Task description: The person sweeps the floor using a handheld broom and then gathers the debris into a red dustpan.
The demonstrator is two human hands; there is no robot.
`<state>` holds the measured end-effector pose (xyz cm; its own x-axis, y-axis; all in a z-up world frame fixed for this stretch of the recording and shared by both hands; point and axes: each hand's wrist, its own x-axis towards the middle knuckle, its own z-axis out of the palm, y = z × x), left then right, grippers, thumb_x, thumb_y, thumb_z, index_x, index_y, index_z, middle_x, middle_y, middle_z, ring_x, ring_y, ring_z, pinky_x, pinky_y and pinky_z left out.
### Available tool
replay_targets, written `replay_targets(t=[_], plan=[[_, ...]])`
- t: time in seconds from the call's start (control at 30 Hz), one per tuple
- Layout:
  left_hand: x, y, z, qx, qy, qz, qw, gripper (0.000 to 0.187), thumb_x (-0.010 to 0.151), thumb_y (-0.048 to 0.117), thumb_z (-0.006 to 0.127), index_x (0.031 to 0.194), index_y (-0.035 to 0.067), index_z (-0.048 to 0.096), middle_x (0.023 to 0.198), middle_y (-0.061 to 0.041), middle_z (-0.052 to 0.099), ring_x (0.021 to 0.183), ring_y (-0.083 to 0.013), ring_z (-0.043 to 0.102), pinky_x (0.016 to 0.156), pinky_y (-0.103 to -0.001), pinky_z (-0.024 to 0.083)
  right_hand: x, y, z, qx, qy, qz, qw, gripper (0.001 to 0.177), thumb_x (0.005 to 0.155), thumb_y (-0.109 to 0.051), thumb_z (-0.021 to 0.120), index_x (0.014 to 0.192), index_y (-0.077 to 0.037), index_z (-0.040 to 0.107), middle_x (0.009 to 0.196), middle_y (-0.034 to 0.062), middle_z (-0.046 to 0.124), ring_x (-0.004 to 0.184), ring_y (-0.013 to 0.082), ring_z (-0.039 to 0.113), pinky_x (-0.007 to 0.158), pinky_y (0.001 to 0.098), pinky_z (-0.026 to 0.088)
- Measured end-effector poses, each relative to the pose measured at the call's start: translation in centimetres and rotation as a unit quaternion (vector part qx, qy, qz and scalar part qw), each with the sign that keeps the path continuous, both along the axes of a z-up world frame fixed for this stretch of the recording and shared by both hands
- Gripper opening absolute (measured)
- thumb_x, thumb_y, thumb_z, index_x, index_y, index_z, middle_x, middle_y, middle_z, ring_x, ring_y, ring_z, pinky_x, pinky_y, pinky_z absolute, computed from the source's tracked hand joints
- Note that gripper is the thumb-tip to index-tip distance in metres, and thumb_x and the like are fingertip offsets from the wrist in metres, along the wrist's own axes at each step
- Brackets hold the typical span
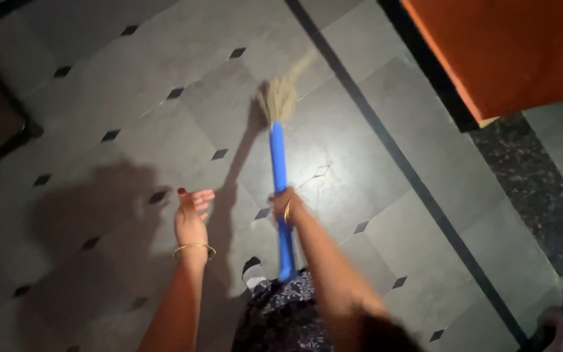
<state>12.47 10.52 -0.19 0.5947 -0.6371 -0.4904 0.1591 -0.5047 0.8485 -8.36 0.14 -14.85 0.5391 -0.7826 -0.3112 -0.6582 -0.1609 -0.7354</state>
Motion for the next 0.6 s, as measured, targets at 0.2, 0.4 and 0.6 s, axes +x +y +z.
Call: replay_targets(t=[0.2, 0.4, 0.6], plan=[[2.0, 6.0, -0.1, 0.007, 0.014, 0.076, 0.997, 0.077, 0.104, 0.059, 0.019, 0.114, 0.003, 0.071, 0.118, -0.012, 0.074, 0.113, -0.0276, 0.063, 0.102, -0.043, 0.046, -2.6, -6.8, 9.3, 0.231, 0.109, -0.132, 0.958, 0.049, 0.087, -0.021, 0.072, 0.124, 0.001, 0.048, 0.069, 0.0139, 0.065, 0.048, 0.0217, 0.062, 0.045, 0.0396, 0.056], [-1.6, 10.9, 2.5, 0.028, 0.012, 0.143, 0.989, 0.080, 0.104, 0.060, 0.015, 0.117, 0.003, 0.069, 0.121, -0.011, 0.073, 0.114, -0.0242, 0.063, 0.101, -0.039, 0.047, -6.7, 8.8, 18.0, 0.159, 0.258, 0.178, 0.936, 0.063, 0.096, -0.044, 0.065, 0.138, -0.007, 0.038, 0.085, 0.0148, 0.071, 0.077, 0.0297, 0.071, 0.075, 0.0414, 0.060], [-5.7, 15.2, 3.2, -0.002, 0.002, 0.204, 0.979, 0.080, 0.103, 0.061, 0.017, 0.117, 0.003, 0.070, 0.120, -0.011, 0.074, 0.112, -0.0260, 0.063, 0.099, -0.041, 0.049, -10.3, 24.7, 18.1, 0.310, 0.279, 0.357, 0.836, 0.063, 0.099, -0.037, 0.053, 0.154, -0.018, 0.030, 0.106, 0.0198, 0.069, 0.092, 0.0367, 0.071, 0.080, 0.0497, 0.060]])
